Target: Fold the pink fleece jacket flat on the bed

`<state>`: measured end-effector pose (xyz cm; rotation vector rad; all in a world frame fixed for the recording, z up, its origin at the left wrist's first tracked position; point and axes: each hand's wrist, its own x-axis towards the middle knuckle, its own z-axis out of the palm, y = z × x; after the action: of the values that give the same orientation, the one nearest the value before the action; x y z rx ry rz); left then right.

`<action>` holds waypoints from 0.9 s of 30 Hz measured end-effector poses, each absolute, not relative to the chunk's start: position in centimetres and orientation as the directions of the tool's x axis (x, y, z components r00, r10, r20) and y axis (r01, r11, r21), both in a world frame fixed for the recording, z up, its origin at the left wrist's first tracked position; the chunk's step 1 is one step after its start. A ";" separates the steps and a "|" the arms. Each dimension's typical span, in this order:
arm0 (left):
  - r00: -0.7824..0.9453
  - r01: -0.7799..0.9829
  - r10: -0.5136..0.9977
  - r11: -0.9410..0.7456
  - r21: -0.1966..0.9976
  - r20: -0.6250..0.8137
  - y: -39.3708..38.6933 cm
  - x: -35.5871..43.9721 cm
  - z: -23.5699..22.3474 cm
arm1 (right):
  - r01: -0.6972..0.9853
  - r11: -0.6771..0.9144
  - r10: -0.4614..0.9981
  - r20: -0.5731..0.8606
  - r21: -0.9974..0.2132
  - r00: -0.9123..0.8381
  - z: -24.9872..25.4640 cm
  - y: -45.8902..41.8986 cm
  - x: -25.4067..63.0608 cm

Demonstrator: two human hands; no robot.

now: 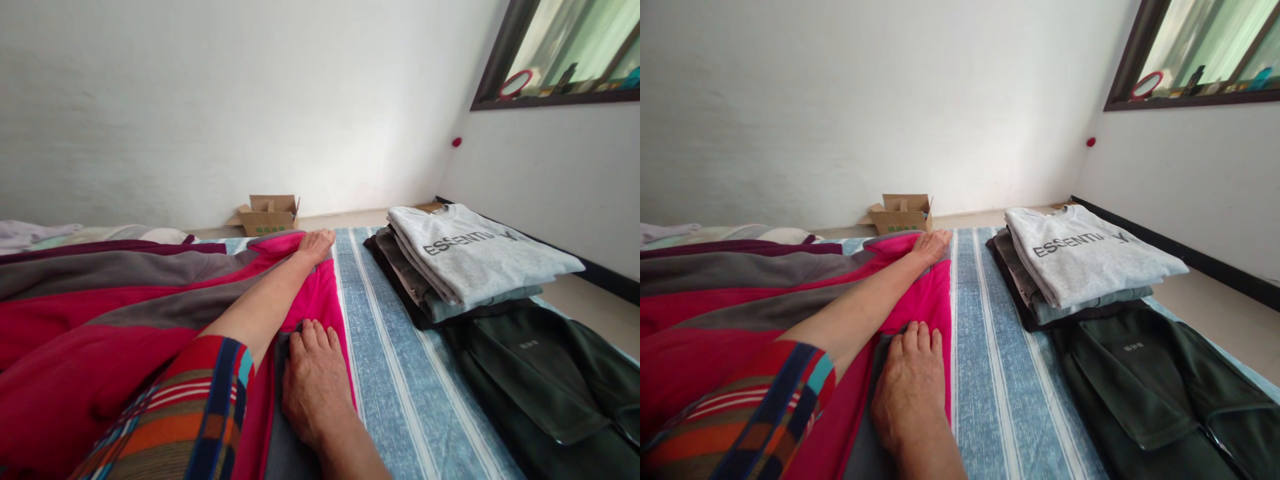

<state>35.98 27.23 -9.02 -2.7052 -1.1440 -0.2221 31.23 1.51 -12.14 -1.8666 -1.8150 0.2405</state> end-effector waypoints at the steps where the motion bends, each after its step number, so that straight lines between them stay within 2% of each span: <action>1: 0.691 0.720 0.692 -0.682 -0.124 0.209 27.3 35.9 -9.0 | 0.879 0.035 0.969 0.231 -0.476 0.087 -12.2 1.5 31.2; 9: 0.682 0.730 0.701 -0.669 -0.137 0.208 26.6 34.6 -10.1 | 0.883 0.037 0.964 0.250 -0.467 0.092 -12.4 1.5 31.2; 16: 0.716 0.695 0.656 -0.702 -0.153 0.240 24.9 34.4 -8.3 | 0.879 0.030 0.964 0.247 -0.476 0.100 -12.4 1.6 31.2; 22: 0.757 0.653 0.644 -0.752 -0.090 0.112 21.6 32.8 -9.9 | 0.876 0.031 0.964 0.247 -0.482 0.101 -12.3 1.4 31.1; 27: 0.732 0.681 0.681 -0.732 -0.020 -0.003 21.9 31.4 -12.1 | 0.879 0.035 0.959 0.264 -0.475 0.104 -12.5 1.5 31.1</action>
<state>31.35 21.90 -12.06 -2.9072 -1.1425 0.0154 31.12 1.53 -12.48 -1.8577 -1.7891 0.1953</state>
